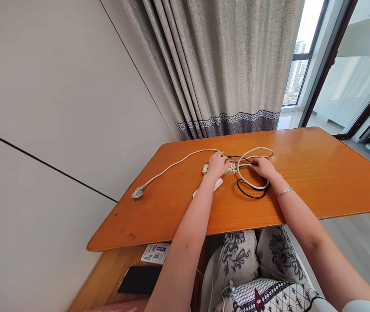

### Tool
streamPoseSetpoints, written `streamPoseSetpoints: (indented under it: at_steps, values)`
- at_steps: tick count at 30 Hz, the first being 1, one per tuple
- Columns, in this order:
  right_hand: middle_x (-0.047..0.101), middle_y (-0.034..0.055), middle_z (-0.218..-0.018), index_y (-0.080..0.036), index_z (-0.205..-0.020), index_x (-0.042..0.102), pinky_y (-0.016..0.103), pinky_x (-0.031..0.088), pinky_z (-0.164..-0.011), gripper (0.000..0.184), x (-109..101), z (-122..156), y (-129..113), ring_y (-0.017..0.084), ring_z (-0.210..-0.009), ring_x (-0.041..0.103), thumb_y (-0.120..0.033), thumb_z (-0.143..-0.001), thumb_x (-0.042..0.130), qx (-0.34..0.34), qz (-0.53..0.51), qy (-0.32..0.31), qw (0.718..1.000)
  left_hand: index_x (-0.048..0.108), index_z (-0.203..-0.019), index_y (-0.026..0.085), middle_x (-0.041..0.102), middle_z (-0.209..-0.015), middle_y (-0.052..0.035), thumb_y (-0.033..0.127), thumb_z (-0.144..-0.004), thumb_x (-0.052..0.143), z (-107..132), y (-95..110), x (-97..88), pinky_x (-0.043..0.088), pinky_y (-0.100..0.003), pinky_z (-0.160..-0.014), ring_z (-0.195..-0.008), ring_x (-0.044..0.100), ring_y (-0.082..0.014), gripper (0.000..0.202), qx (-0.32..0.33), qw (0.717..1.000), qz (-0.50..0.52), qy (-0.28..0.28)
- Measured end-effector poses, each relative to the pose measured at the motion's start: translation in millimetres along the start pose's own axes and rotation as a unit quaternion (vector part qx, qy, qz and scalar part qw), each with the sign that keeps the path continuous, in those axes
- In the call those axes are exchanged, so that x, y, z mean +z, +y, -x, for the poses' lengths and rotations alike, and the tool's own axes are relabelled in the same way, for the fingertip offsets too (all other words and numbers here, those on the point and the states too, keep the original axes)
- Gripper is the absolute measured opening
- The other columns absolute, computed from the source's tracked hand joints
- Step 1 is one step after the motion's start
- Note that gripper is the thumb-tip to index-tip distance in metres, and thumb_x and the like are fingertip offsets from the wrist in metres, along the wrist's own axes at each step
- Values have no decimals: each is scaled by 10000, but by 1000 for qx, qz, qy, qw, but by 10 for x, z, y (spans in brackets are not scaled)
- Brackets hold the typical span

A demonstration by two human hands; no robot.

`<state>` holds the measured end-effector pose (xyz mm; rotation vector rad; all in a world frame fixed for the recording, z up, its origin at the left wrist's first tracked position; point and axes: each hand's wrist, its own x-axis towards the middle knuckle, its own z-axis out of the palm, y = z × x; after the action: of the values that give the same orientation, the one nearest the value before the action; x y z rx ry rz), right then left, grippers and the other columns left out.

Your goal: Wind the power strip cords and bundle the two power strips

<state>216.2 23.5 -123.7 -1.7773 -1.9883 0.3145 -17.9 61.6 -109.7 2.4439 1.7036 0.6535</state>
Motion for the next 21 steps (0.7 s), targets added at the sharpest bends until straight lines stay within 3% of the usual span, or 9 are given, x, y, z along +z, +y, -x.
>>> streamPoseSetpoints:
  at_steps: [4, 9, 15, 18, 21]
  values:
    - [721, 90, -1128, -231, -1057, 770, 293, 485, -833, 194, -17, 9, -8, 226, -1000, 663, -300, -939, 632, -12, 13, -1, 1000, 734, -1048, 168, 566, -1447, -174, 313, -949, 511, -6, -43, 33, 356, -478, -1181, -1430, 447, -300, 284, -18, 998, 40, -35]
    - [729, 88, -1090, -228, -1111, 763, 294, 473, -807, 242, -67, 24, -45, 227, -979, 664, -313, -981, 577, -28, 15, 8, 999, 715, -1038, 172, 549, -1408, -174, 278, -953, 488, -1, -34, 53, 398, -465, -1142, -1336, 526, -296, 265, -33, 998, 57, -21]
    - [715, 91, -1060, -203, -1121, 740, 289, 477, -816, 250, -76, 42, -89, 211, -948, 658, -305, -993, 552, -70, -24, 71, 995, 743, -1140, 232, 558, -1324, -147, 204, -943, 430, 4, -49, 39, 458, -463, -1091, -1199, 620, -306, 371, -66, 996, 53, -23]
    - [718, 86, -1058, -211, -1112, 734, 302, 489, -844, 230, -64, 41, -90, 211, -947, 658, -291, -975, 567, -93, -60, 90, 990, 714, -1259, 270, 533, -1384, -145, 188, -928, 446, -2, -60, 50, 464, -484, -1092, -1215, 618, -322, 434, -73, 996, 43, -27]
    - [726, 77, -1059, -214, -1097, 729, 320, 495, -894, 219, -42, 30, -82, 214, -978, 660, -278, -955, 575, -107, -105, 98, 984, 733, -1237, 262, 496, -1454, -156, 232, -945, 461, 6, -51, 58, 422, -516, -1135, -1327, 544, -349, 401, -57, 998, 30, -13]
